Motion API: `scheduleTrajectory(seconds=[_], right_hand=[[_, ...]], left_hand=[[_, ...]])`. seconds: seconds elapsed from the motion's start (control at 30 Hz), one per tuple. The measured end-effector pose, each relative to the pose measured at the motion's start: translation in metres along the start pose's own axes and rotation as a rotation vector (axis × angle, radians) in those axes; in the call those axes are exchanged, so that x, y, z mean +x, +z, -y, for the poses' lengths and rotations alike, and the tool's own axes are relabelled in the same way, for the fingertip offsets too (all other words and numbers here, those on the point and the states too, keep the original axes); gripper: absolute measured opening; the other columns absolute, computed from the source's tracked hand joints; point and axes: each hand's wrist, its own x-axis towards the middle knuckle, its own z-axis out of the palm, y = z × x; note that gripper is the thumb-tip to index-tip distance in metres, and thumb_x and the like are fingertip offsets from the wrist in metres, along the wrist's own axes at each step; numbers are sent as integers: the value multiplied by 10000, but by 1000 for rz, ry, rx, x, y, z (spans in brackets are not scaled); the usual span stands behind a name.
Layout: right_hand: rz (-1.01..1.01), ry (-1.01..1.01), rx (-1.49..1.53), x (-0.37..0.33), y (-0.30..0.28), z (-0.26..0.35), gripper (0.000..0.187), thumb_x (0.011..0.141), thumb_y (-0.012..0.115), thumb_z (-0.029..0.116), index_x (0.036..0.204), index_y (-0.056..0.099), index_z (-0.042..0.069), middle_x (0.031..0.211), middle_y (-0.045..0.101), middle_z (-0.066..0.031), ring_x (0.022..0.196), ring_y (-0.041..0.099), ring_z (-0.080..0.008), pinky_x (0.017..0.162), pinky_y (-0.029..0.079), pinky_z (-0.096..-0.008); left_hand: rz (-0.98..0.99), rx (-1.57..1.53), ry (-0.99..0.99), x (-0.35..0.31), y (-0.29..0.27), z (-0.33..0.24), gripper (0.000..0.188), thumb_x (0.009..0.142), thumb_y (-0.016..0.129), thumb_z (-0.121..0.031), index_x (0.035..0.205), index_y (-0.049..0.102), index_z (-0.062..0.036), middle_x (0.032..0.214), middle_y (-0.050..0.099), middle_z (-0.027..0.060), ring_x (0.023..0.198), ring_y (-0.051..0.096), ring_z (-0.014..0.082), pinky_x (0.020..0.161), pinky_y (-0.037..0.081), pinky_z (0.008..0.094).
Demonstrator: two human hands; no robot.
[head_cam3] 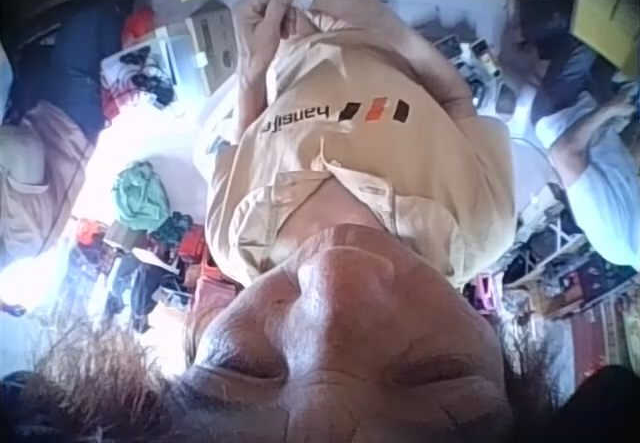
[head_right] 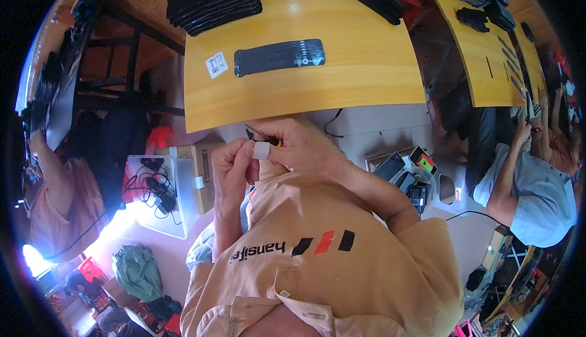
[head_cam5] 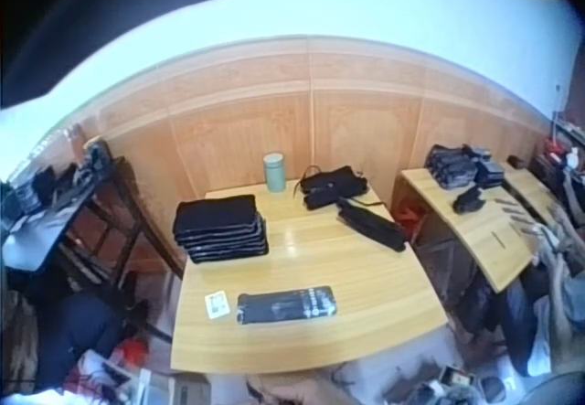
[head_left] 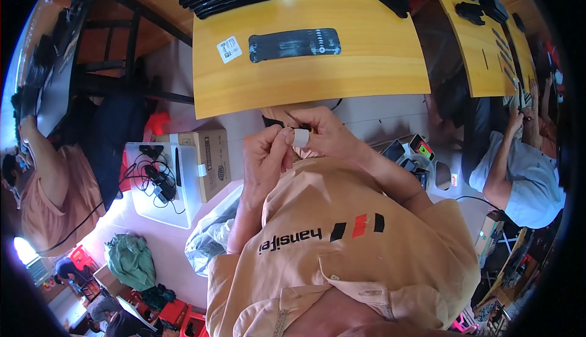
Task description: The worker is attaching small white adhesive components onto black textile straps at a workbench.
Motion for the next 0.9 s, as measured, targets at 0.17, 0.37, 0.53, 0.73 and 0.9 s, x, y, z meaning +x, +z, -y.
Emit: scheduleTrajectory(seconds=[0.17,0.37,0.53,0.73,0.9], right_hand=[[59,198,171,-3,-1,17,209,859,552,165,698,492,46,521,405,32,429,351,-28,374,218,-180],[-101,279,471,-10,12,15,199,841,538,211,702,505,73,468,359,37,365,320,-44,328,205,-196],[-468,328,618,-22,-52,38,284,828,532,289,608,412,155,421,332,30,316,263,-53,303,184,-190],[-403,369,449,-49,-79,60,285,858,506,277,624,430,132,408,332,13,289,254,-51,290,181,-189],[-829,228,514,-87,-138,71,235,865,494,283,694,483,121,405,338,19,274,256,-56,276,179,-193]], left_hand=[[48,-143,-59,-2,-1,0,315,900,470,-177,621,513,-35,457,439,-12,388,373,39,365,266,203],[6,-493,-94,-4,0,2,351,875,496,-185,543,446,-83,448,369,-36,360,294,45,355,222,213],[-338,-1094,-195,-22,-87,0,393,883,462,-205,510,373,-121,413,312,-42,336,262,55,335,214,207],[-160,-1248,67,-47,-171,-13,323,898,411,-145,581,372,-99,403,310,-26,321,252,54,315,192,181],[-368,-1282,524,-89,-266,-12,295,846,432,-36,575,347,-117,460,287,-28,355,236,49,341,192,190]])
